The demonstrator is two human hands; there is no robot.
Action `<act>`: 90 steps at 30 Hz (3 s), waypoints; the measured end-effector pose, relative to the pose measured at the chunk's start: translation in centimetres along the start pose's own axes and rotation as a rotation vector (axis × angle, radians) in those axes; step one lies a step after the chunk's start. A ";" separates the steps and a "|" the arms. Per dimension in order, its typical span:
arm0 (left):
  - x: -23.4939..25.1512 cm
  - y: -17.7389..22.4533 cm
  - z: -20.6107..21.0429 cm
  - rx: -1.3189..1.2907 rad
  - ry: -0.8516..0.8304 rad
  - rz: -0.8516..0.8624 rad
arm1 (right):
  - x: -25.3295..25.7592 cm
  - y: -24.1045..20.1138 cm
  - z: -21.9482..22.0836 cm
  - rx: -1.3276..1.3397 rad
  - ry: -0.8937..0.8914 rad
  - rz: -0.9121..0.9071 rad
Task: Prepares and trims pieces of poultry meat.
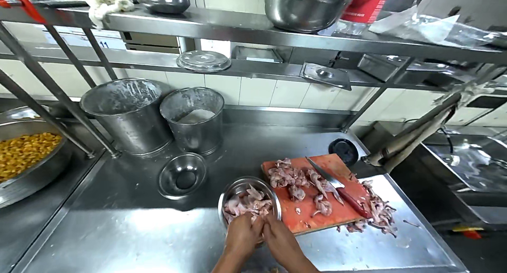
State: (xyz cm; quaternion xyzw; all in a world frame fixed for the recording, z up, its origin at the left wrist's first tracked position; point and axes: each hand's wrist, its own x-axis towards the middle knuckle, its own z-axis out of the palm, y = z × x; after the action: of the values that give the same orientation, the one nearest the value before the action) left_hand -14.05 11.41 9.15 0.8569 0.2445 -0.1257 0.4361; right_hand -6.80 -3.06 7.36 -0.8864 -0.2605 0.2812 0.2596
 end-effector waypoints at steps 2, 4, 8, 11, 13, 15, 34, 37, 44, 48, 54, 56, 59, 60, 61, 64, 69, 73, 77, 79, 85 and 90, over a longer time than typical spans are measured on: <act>0.5 -0.7 -0.1 -0.041 -0.001 0.003 | -0.8 -0.6 -0.6 -0.060 -0.097 0.049; 1.4 -1.6 0.3 -0.255 -0.018 0.042 | -1.6 -1.3 -1.5 -0.101 -0.104 0.021; 0.1 -0.9 1.6 -0.874 -0.142 -0.007 | -2.8 -1.8 -2.5 -0.130 0.003 -0.109; 0.1 0.2 1.9 -0.414 0.100 0.083 | -2.7 -1.1 -2.6 -0.088 -0.031 -0.074; 0.6 0.3 2.3 0.027 0.242 0.282 | -2.2 -0.7 -2.7 -0.003 -0.157 0.011; 1.2 -0.3 2.6 0.225 0.275 0.517 | -1.9 -0.6 -3.5 0.110 -0.224 0.022; 3.9 1.1 3.8 -0.684 0.417 0.368 | -3.4 -3.3 -4.8 1.109 -0.173 -0.016; 3.0 0.6 3.6 -0.770 0.247 0.555 | -4.0 -2.9 -6.2 1.277 -0.276 -0.070; -0.1 3.3 2.5 -0.951 0.058 0.567 | -6.0 -3.5 -6.5 0.609 -0.039 -0.333; -1.1 4.8 3.3 -1.124 0.101 0.509 | -6.0 -3.6 -5.4 0.334 0.235 -0.426; -2.5 6.4 3.0 -1.155 0.239 0.469 | -6.5 -4.3 -5.2 0.233 0.342 -0.440; -2.8 6.7 2.7 -1.156 0.244 0.464 | -6.6 -4.4 -5.3 0.198 0.366 -0.440; -2.8 6.2 2.2 -1.109 0.155 0.525 | -6.6 -4.4 -5.5 0.135 0.424 -0.467; -2.7 6.0 2.1 -1.064 0.132 0.541 | -6.6 -4.4 -5.5 0.123 0.440 -0.482; -2.6 5.9 1.8 -1.027 0.120 0.531 | -6.7 -4.4 -5.4 0.112 0.450 -0.493; -2.6 6.0 1.6 -1.054 0.086 0.496 | -7.0 -4.6 -5.3 0.059 0.438 -0.498; -2.3 4.9 1.0 -1.067 -0.081 0.486 | -7.2 -4.3 -5.6 0.030 0.403 -0.477; -2.6 5.1 1.3 -0.919 0.050 0.450 | -7.2 -4.0 -5.0 0.015 0.400 -0.438; -3.0 5.8 2.4 -1.099 0.219 0.467 | -7.3 -4.0 -5.1 0.016 0.367 -0.424; -3.2 6.2 2.6 -1.194 0.238 0.396 | -7.2 -3.8 -4.9 0.029 0.350 -0.409; -3.0 6.4 2.6 -1.289 0.199 0.170 | -6.4 -3.6 -4.4 0.041 0.306 -0.311; 2.2 3.8 5.8 -0.915 0.002 0.072 | -3.9 2.2 -0.7 0.477 0.278 -0.135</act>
State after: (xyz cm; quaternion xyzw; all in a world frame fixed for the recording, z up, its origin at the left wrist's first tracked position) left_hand -10.17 5.52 7.40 0.5841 0.2454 0.0113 0.7736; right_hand -8.46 -7.22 7.93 -0.8109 -0.2073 0.1923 0.5124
